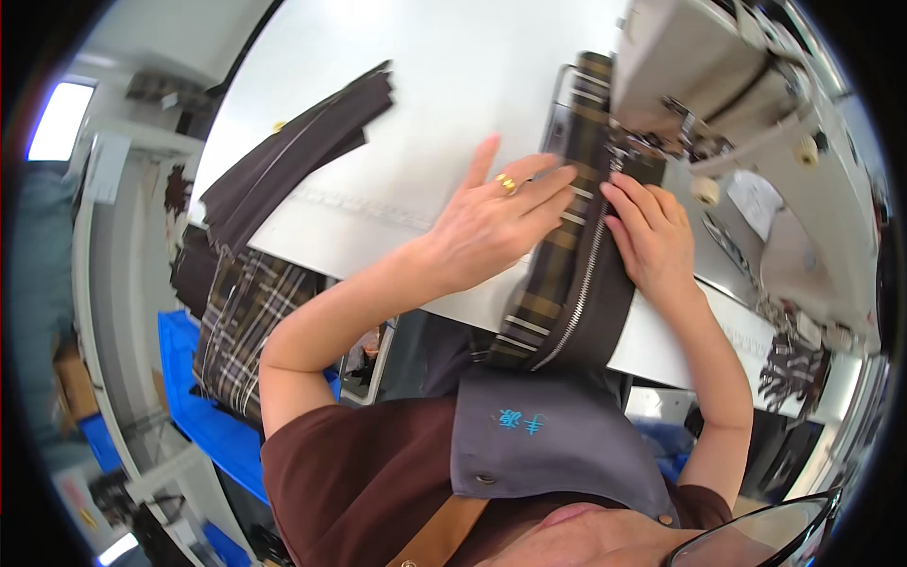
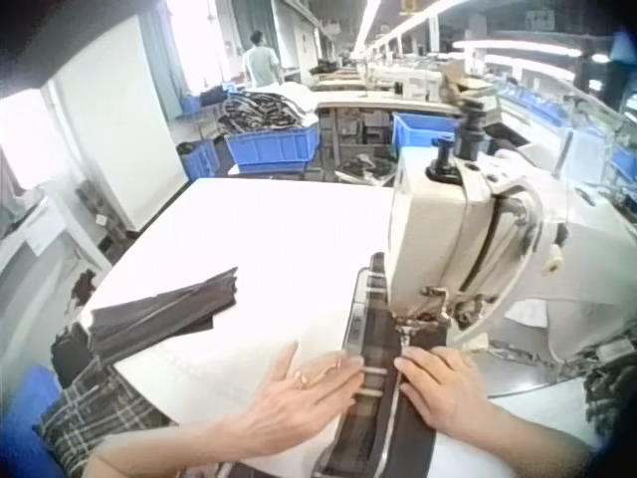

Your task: The person operates an industrial sewing machine to attach zippers to plaid fabric pieces. They align the zipper with the fabric edge, guide the material under the needle, and sew along the zipper teeth. The person repeats this process for multiple fabric units, trimming threads and repositioning the material as needed.

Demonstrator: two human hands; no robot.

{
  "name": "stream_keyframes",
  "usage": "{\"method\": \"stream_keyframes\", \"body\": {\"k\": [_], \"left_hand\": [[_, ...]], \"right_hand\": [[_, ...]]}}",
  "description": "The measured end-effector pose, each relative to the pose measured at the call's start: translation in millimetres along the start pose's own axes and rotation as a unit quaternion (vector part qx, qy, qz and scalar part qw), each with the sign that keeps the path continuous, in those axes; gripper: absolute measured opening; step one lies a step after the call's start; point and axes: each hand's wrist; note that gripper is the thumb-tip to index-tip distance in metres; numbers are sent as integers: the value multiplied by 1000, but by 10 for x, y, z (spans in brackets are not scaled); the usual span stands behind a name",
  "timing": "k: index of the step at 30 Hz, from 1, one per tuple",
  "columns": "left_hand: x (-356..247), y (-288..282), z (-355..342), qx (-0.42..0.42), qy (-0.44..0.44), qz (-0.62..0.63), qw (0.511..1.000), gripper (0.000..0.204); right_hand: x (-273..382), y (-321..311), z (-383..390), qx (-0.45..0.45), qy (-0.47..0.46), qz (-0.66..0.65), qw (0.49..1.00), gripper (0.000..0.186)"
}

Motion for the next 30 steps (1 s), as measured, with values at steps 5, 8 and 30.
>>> {"method": "stream_keyframes", "body": {"k": [5,8,30], "left_hand": [[761,-447,868,1,-210,-156,965,24],[1151,-595,1073,-48,-295,-113,948,23],[-557,-889,752,318,-82,45,943,65]], "right_hand": [[18,-19,9,12,6,9,1000,36],[9,-12,12,11,-1,7,1000,36],[-12,45,42,-19,0,8,1000,32]]}}
Point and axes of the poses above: each hand's wrist, its own z-axis away from the middle knuckle, its own y-axis out of the palm, x = y × z, and after that the axes turned 6 degrees about y, right-handed
